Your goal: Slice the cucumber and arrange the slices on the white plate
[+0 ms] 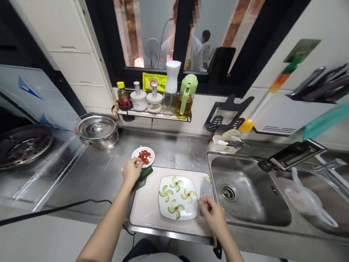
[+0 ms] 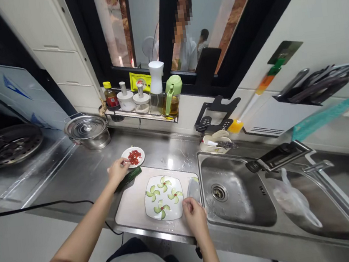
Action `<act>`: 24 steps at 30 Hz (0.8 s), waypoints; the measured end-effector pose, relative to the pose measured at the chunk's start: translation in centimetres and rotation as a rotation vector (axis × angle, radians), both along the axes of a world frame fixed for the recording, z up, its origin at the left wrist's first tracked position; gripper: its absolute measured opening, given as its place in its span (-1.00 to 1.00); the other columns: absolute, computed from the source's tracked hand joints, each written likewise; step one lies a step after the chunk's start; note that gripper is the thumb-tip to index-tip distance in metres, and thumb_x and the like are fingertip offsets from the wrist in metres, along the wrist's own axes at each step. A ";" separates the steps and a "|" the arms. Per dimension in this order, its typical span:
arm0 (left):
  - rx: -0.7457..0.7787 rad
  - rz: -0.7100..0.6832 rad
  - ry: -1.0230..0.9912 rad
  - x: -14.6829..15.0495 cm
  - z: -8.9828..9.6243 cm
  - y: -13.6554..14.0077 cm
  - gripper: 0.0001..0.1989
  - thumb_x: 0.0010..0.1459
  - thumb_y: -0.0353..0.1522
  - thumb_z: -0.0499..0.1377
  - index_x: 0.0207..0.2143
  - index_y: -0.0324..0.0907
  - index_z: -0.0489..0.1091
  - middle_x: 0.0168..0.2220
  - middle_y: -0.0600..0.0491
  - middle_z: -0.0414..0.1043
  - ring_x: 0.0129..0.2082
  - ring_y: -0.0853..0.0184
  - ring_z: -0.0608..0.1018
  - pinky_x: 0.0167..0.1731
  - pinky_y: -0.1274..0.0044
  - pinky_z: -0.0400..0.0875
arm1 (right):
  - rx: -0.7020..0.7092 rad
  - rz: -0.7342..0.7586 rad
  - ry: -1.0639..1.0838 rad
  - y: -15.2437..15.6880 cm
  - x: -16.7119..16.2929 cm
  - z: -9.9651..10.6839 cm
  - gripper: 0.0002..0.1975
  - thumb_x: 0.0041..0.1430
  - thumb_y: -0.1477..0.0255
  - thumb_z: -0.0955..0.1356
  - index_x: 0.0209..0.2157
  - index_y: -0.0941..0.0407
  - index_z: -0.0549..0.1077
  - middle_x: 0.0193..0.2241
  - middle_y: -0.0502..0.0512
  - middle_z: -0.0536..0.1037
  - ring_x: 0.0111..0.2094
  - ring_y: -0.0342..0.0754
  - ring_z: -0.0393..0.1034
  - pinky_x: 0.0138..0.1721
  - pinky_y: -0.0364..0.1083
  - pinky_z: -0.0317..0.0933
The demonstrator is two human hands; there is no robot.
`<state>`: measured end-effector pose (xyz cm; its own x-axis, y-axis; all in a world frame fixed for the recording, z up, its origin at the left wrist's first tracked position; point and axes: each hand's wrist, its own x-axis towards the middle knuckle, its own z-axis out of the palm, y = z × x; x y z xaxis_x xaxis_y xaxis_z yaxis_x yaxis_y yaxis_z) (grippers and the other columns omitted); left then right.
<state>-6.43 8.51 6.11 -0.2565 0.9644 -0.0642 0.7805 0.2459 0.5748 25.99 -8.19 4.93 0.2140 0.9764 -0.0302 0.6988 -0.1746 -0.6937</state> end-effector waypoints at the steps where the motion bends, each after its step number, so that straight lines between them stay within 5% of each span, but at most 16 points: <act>1: -0.011 0.008 0.025 -0.3 0.0 0.8 -0.78 0.15 -0.21 0.11 -0.20 0.01 0.48 -0.20 0.06 0.53 -0.14 0.20 0.50 -0.11 0.38 0.20 | -0.001 0.006 0.005 0.1 0.0 0.1 -0.57 0.11 0.05 0.21 -0.43 0.11 0.48 -0.66 0.00 0.38 -0.53 -0.04 0.30 -0.45 -0.13 0.13; 10: -0.151 -0.061 0.286 -2.2 -2.2 6.0 -0.72 0.15 -0.34 0.03 -0.20 -0.08 0.51 -0.09 -0.14 0.51 -0.04 0.04 0.46 -0.07 0.25 0.17 | -0.011 0.006 0.002 0.8 -0.1 0.4 -0.56 0.11 0.03 0.22 -0.44 0.10 0.49 -0.64 0.02 0.41 -0.53 -0.03 0.32 -0.43 -0.12 0.16; 24: -0.189 -0.193 0.336 -2.2 -4.7 7.5 -0.76 0.06 -0.36 0.08 -0.27 -0.07 0.53 -0.13 -0.11 0.53 -0.09 0.06 0.48 -0.09 0.28 0.16 | -0.064 -0.008 -0.025 1.3 -0.2 0.6 -0.57 0.11 0.07 0.20 -0.44 0.11 0.48 -0.63 0.03 0.43 -0.55 -0.05 0.30 -0.44 -0.12 0.13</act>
